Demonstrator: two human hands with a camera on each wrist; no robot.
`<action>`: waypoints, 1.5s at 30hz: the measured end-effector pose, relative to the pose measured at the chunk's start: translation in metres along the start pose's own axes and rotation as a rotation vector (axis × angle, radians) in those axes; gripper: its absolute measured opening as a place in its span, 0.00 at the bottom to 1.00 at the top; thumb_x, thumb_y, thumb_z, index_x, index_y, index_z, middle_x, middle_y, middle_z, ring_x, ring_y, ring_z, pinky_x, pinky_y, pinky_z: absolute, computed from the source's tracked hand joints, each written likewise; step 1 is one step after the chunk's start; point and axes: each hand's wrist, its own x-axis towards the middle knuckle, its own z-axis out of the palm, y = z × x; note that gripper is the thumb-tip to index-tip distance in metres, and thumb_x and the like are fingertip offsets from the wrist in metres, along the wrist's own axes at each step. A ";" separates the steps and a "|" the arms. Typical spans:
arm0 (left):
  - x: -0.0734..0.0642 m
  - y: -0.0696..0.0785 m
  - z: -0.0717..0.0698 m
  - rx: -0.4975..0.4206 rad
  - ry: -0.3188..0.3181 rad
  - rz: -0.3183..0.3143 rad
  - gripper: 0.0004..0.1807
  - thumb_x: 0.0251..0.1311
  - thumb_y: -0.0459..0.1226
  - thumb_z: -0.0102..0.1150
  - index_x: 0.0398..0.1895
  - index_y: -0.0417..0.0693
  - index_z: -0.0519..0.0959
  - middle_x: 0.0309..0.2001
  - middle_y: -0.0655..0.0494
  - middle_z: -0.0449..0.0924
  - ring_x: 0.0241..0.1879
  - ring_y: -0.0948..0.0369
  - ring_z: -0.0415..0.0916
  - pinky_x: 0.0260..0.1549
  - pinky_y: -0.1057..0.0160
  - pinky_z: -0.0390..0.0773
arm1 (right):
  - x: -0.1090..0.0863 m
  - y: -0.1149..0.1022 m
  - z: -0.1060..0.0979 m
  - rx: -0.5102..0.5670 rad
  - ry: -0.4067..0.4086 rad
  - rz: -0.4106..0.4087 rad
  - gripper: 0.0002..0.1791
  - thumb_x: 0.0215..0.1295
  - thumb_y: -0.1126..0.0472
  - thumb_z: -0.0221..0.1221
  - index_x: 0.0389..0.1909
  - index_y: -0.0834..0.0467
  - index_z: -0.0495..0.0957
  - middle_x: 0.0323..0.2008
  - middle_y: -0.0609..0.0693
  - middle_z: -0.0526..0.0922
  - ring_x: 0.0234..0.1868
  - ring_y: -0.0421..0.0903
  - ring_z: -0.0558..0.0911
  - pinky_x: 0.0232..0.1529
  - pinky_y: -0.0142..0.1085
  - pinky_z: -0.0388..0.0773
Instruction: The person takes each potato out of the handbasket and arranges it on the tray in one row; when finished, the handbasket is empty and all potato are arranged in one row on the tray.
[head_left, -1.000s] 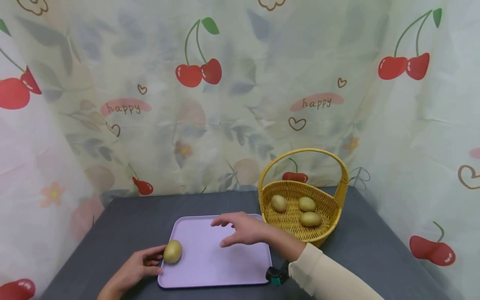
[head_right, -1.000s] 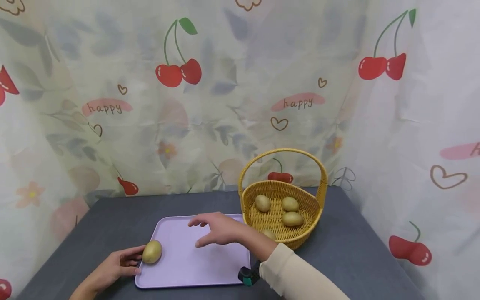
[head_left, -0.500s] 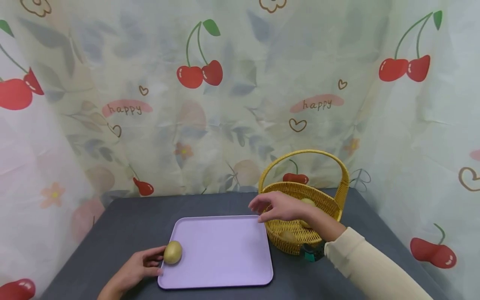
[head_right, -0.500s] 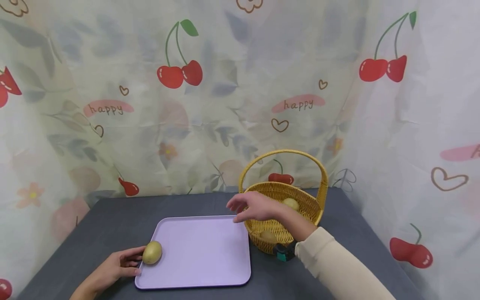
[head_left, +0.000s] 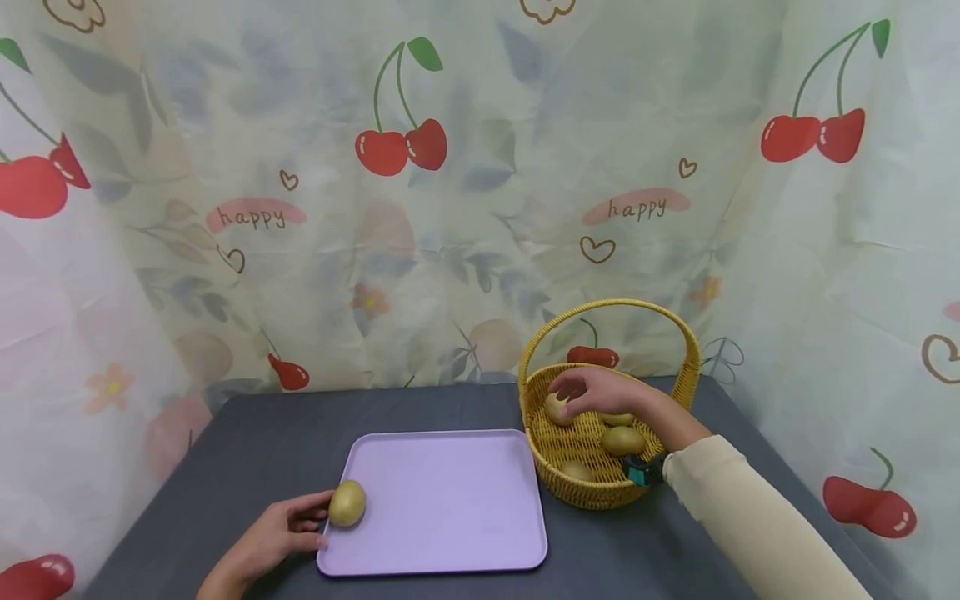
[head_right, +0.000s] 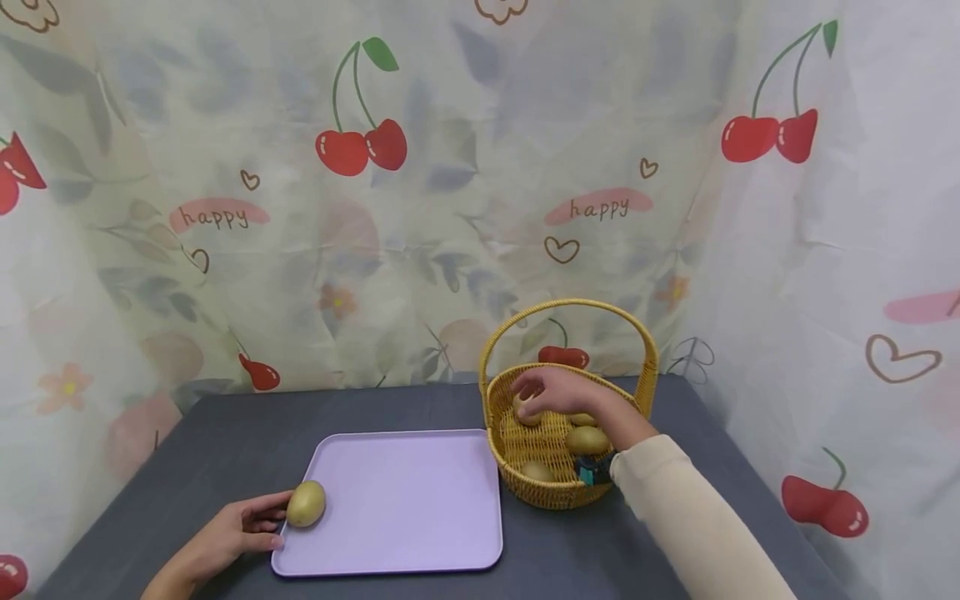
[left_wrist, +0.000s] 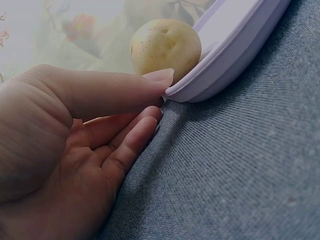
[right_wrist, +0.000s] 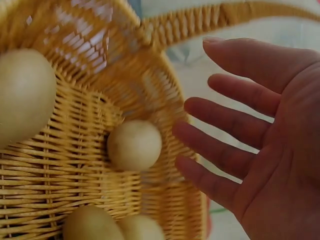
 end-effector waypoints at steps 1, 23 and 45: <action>0.000 0.000 0.000 -0.001 -0.001 0.003 0.38 0.54 0.33 0.70 0.65 0.24 0.64 0.60 0.30 0.70 0.49 0.66 0.74 0.45 0.68 0.75 | 0.001 0.005 0.000 0.016 0.014 0.008 0.23 0.65 0.60 0.62 0.58 0.65 0.74 0.55 0.63 0.76 0.57 0.60 0.75 0.55 0.51 0.72; 0.001 0.003 0.002 0.001 -0.011 0.066 0.37 0.55 0.32 0.69 0.63 0.21 0.64 0.58 0.28 0.70 0.48 0.67 0.74 0.45 0.68 0.75 | 0.039 0.051 0.030 0.057 0.045 0.285 0.26 0.55 0.67 0.65 0.59 0.58 0.78 0.44 0.55 0.77 0.36 0.49 0.72 0.34 0.40 0.70; 0.000 -0.004 -0.001 -0.003 0.015 0.084 0.36 0.54 0.31 0.69 0.63 0.22 0.65 0.57 0.28 0.71 0.47 0.70 0.74 0.44 0.68 0.75 | 0.035 0.031 0.026 -0.082 0.028 0.211 0.27 0.49 0.64 0.72 0.54 0.57 0.79 0.50 0.53 0.77 0.46 0.50 0.74 0.44 0.44 0.73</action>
